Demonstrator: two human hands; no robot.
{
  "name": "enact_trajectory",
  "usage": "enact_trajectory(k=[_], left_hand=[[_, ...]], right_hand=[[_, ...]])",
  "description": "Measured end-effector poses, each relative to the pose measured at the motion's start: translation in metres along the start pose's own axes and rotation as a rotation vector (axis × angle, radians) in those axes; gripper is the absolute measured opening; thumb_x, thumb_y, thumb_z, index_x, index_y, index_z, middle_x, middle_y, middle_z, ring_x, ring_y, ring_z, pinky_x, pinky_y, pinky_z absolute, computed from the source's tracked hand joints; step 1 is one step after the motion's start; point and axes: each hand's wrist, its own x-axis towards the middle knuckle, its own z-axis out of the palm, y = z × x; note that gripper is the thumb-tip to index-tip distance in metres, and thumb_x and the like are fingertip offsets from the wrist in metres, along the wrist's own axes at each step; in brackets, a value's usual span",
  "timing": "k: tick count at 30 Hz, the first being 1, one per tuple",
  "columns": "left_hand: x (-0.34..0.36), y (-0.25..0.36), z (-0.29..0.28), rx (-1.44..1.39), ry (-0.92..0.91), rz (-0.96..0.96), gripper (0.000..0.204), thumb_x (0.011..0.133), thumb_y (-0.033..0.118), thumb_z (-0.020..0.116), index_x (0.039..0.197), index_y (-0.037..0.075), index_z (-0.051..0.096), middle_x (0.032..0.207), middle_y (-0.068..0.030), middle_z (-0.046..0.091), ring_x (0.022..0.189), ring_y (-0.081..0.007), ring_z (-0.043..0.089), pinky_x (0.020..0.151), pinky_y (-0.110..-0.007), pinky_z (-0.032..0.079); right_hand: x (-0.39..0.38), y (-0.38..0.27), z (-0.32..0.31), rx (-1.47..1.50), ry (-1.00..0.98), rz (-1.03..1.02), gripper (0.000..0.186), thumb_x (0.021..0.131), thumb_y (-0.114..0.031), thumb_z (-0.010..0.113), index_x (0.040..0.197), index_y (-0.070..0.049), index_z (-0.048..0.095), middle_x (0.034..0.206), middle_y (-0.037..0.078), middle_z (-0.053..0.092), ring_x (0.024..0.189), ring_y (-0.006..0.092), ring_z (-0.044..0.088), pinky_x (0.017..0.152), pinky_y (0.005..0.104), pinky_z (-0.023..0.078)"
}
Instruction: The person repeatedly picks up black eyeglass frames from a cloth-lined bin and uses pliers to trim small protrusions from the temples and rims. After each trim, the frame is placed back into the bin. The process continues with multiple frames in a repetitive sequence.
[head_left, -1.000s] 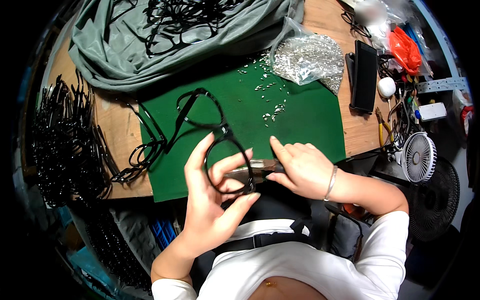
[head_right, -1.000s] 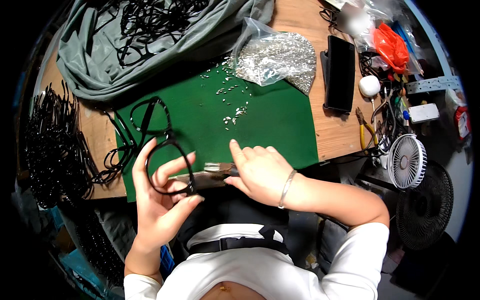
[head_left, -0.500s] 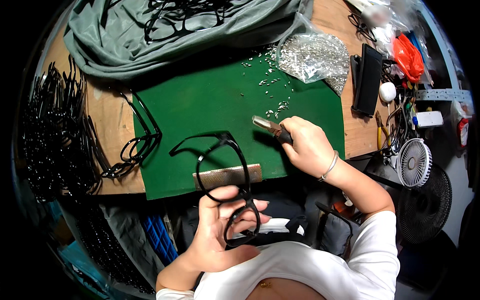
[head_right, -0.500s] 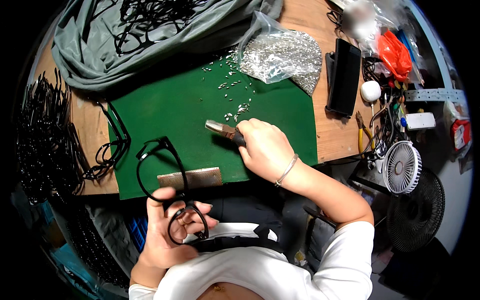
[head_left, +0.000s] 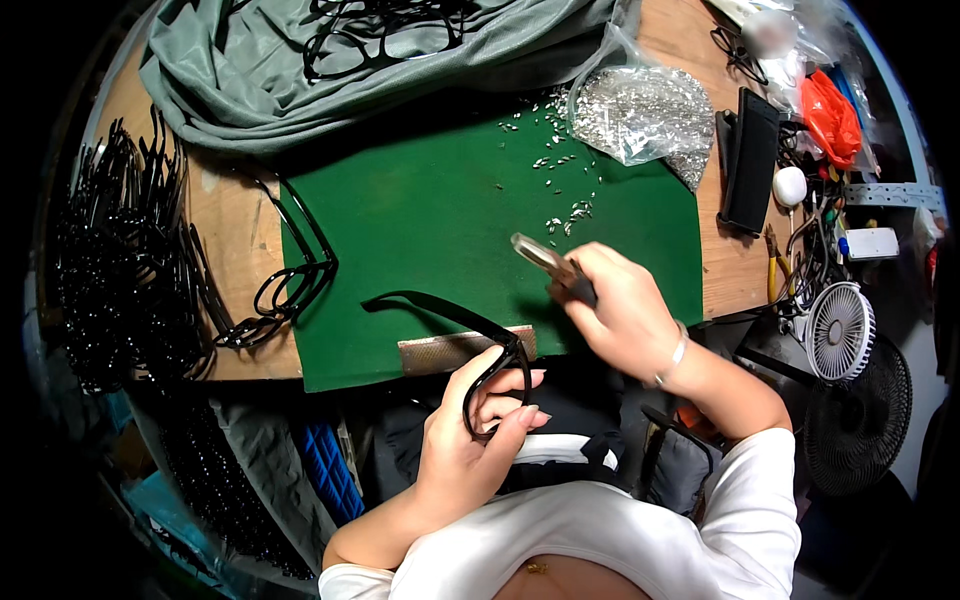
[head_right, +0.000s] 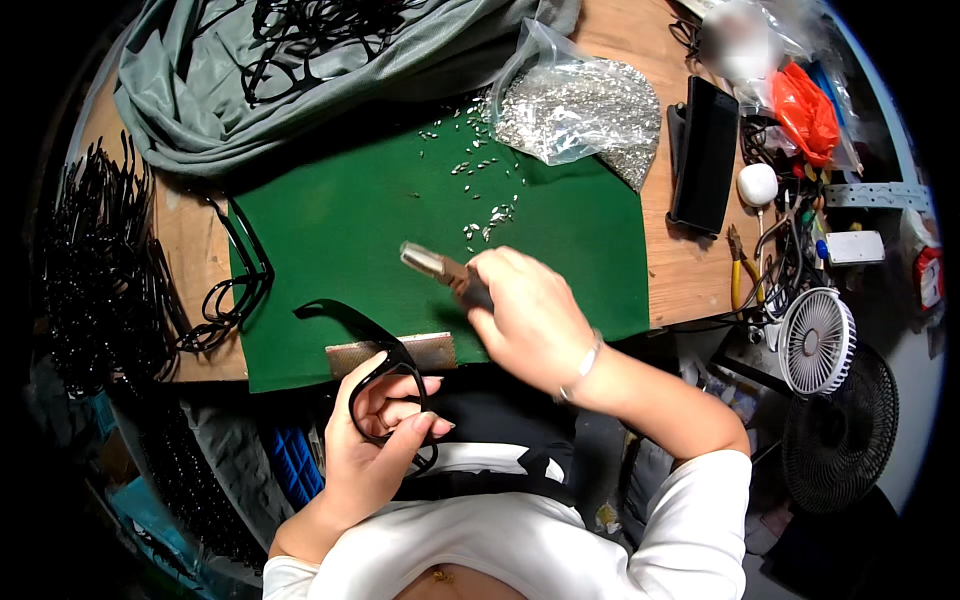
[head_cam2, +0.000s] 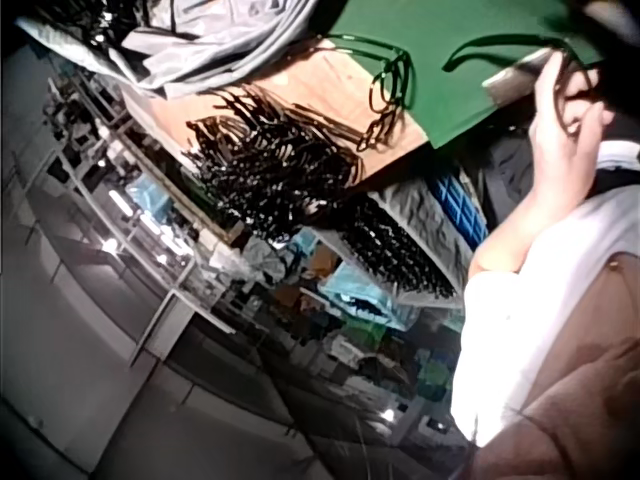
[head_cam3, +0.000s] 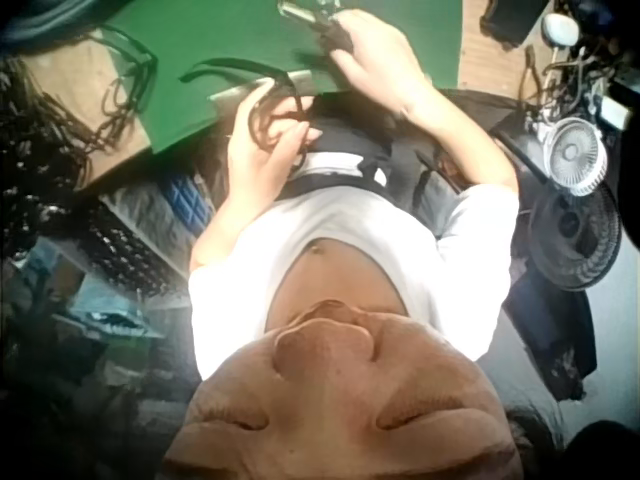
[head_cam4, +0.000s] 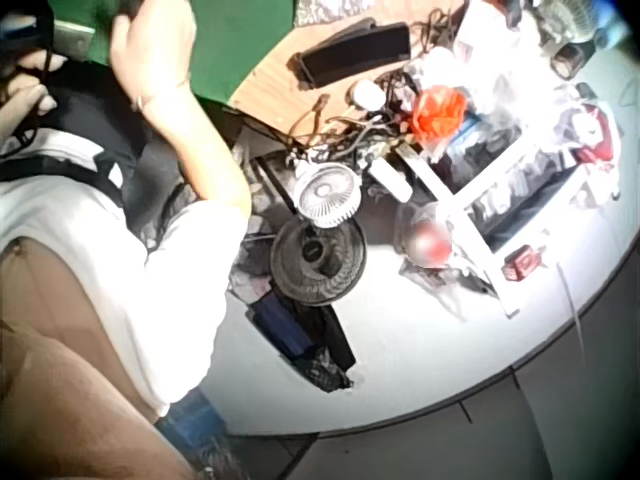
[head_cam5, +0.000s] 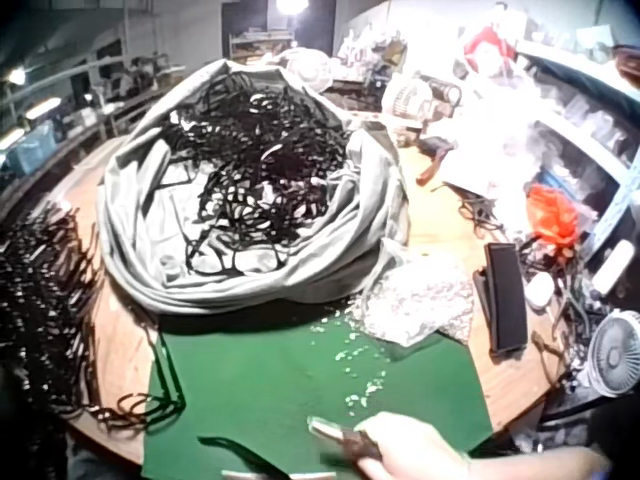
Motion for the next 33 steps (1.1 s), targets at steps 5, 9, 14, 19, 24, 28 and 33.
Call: enact_trajectory(k=[5, 9, 14, 19, 24, 28, 33], left_hand=[[0.002, -0.006, 0.013, 0.045, 0.058, 0.109, 0.052, 0.076, -0.014, 0.048, 0.122, 0.0, 0.027, 0.106, -0.0194, 0.05, 0.082, -0.0188, 0.059, 0.071, -0.027, 0.05], [0.002, -0.004, 0.015, 0.072, 0.059, 0.1, 0.053, 0.076, -0.015, 0.047, 0.122, -0.001, 0.026, 0.105, -0.0182, 0.05, 0.082, -0.0174, 0.058, 0.072, -0.026, 0.05], [0.0, 0.006, 0.006, -0.017, -0.031, -0.013, 0.053, 0.078, -0.012, 0.048, 0.123, -0.002, 0.024, 0.102, -0.0174, 0.051, 0.078, -0.0154, 0.058, 0.07, -0.025, 0.049], [-0.004, 0.021, -0.005, -0.248, -0.154, -0.107, 0.053, 0.079, -0.011, 0.045, 0.126, 0.002, 0.023, 0.102, -0.0168, 0.051, 0.077, -0.0136, 0.058, 0.072, -0.025, 0.048], [-0.007, 0.041, -0.014, -0.33, -0.238, -0.248, 0.056, 0.08, -0.012, 0.044, 0.128, 0.005, 0.021, 0.105, -0.0169, 0.05, 0.08, -0.016, 0.058, 0.071, -0.026, 0.047], [-0.014, 0.048, -0.025, -0.367, -0.25, -0.312, 0.055, 0.079, -0.012, 0.044, 0.127, 0.005, 0.023, 0.106, -0.0172, 0.051, 0.079, -0.0172, 0.059, 0.07, -0.026, 0.047], [-0.012, 0.05, -0.022, -0.361, -0.217, -0.363, 0.045, 0.078, -0.012, 0.045, 0.12, -0.002, 0.032, 0.104, -0.0166, 0.052, 0.078, -0.018, 0.059, 0.068, -0.026, 0.047]], right_hand=[[-0.015, -0.045, -0.003, 0.526, 0.028, -0.007, 0.014, 0.077, -0.008, 0.058, 0.085, 0.001, 0.051, 0.072, 0.012, 0.052, 0.063, 0.0207, 0.056, 0.056, 0.0283, 0.044], [-0.018, -0.044, 0.003, 0.934, -0.07, 0.238, 0.017, 0.082, -0.014, 0.058, 0.086, 0.0, 0.049, 0.072, 0.003, 0.053, 0.065, 0.0072, 0.052, 0.057, 0.0218, 0.042], [-0.007, -0.041, -0.007, 1.259, -0.347, 0.459, 0.018, 0.082, -0.017, 0.059, 0.086, -0.003, 0.049, 0.07, 0.0, 0.052, 0.064, 0.0056, 0.048, 0.056, 0.0191, 0.04], [-0.005, -0.046, -0.016, 1.354, -0.49, 0.516, 0.019, 0.081, -0.02, 0.06, 0.087, -0.004, 0.05, 0.071, -0.001, 0.051, 0.062, 0.0046, 0.047, 0.053, 0.018, 0.037], [-0.006, -0.048, -0.023, 1.267, -0.528, 0.445, 0.019, 0.082, -0.02, 0.059, 0.087, -0.004, 0.05, 0.073, -0.001, 0.05, 0.068, 0.0056, 0.046, 0.062, 0.0201, 0.038], [-0.016, -0.035, -0.042, 0.633, -0.542, 0.193, 0.021, 0.083, -0.022, 0.056, 0.085, -0.001, 0.052, 0.073, 0.004, 0.054, 0.069, 0.0103, 0.05, 0.065, 0.0253, 0.042], [-0.02, -0.037, -0.05, 0.423, -0.794, 0.045, 0.038, 0.085, -0.033, 0.049, 0.095, 0.003, 0.052, 0.068, 0.015, 0.056, 0.061, 0.0257, 0.057, 0.058, 0.0329, 0.044]])
